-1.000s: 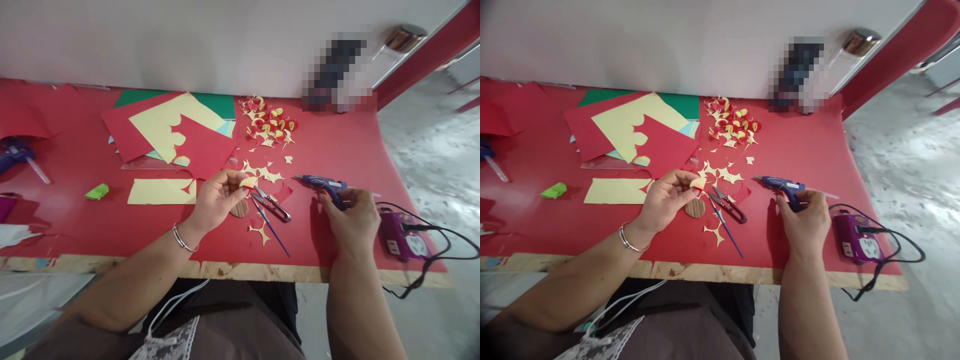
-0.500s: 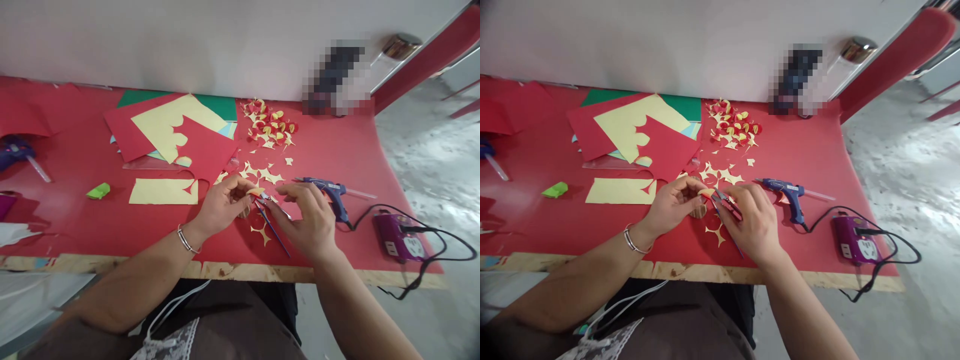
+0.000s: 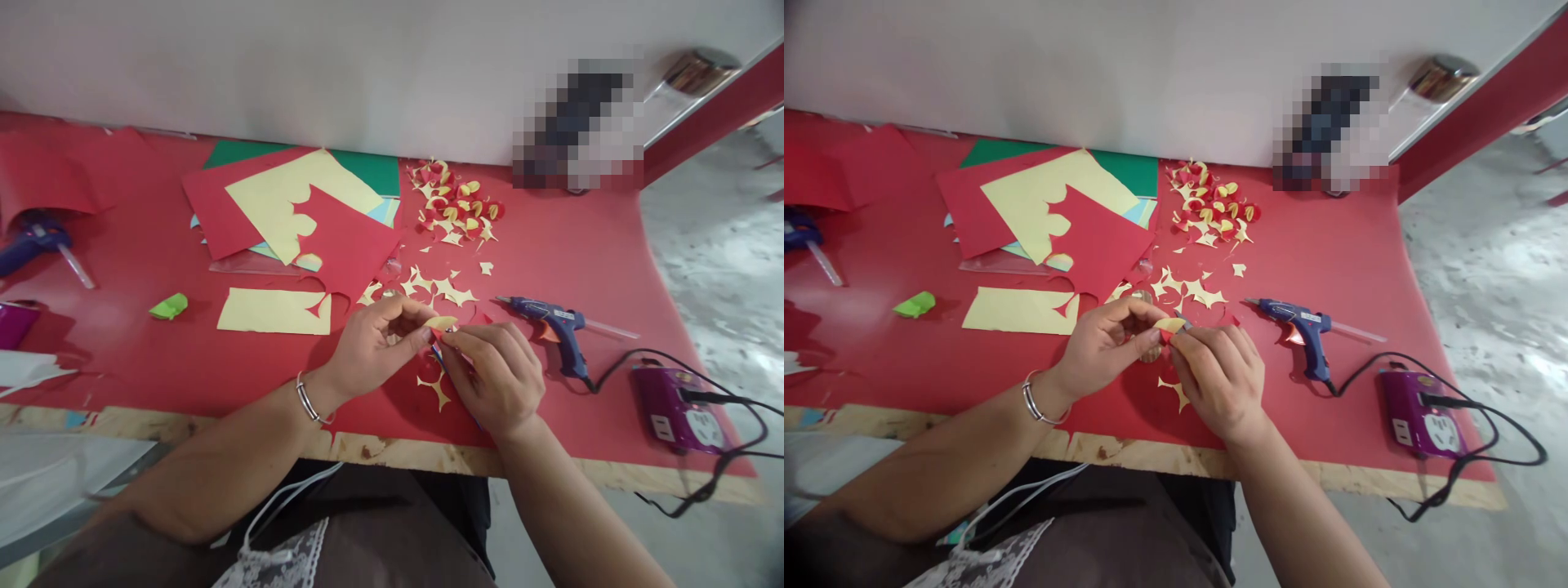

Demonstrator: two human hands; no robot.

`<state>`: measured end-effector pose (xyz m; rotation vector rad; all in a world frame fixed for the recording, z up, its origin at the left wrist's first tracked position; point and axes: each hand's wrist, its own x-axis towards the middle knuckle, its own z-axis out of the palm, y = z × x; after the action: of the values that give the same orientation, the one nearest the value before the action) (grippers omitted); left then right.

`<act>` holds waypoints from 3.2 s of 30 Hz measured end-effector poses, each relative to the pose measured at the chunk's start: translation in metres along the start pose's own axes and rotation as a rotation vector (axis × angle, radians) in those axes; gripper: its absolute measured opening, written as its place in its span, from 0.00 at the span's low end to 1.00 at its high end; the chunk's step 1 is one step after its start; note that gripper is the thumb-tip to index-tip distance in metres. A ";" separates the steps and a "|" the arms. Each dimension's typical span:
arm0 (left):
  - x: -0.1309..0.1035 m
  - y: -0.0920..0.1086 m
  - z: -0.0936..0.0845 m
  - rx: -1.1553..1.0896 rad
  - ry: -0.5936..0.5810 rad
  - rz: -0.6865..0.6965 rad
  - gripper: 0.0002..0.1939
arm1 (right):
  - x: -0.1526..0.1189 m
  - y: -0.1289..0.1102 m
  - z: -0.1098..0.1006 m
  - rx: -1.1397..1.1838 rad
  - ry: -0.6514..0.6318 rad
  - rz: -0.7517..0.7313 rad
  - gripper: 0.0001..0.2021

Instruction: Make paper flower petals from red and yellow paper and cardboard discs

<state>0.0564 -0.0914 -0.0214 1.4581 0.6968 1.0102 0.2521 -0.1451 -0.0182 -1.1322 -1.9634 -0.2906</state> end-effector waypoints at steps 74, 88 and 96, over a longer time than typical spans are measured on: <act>0.001 0.006 -0.005 0.299 -0.034 0.104 0.07 | -0.008 0.004 0.004 0.027 -0.051 0.115 0.11; 0.006 -0.002 -0.006 0.063 -0.150 -0.040 0.08 | -0.009 0.006 0.006 0.207 -0.063 0.274 0.06; 0.006 -0.004 -0.007 0.169 -0.137 -0.031 0.07 | -0.005 0.001 0.004 0.254 -0.076 0.298 0.05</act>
<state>0.0529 -0.0824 -0.0243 1.6423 0.7159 0.8347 0.2518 -0.1450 -0.0248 -1.2587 -1.8029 0.1577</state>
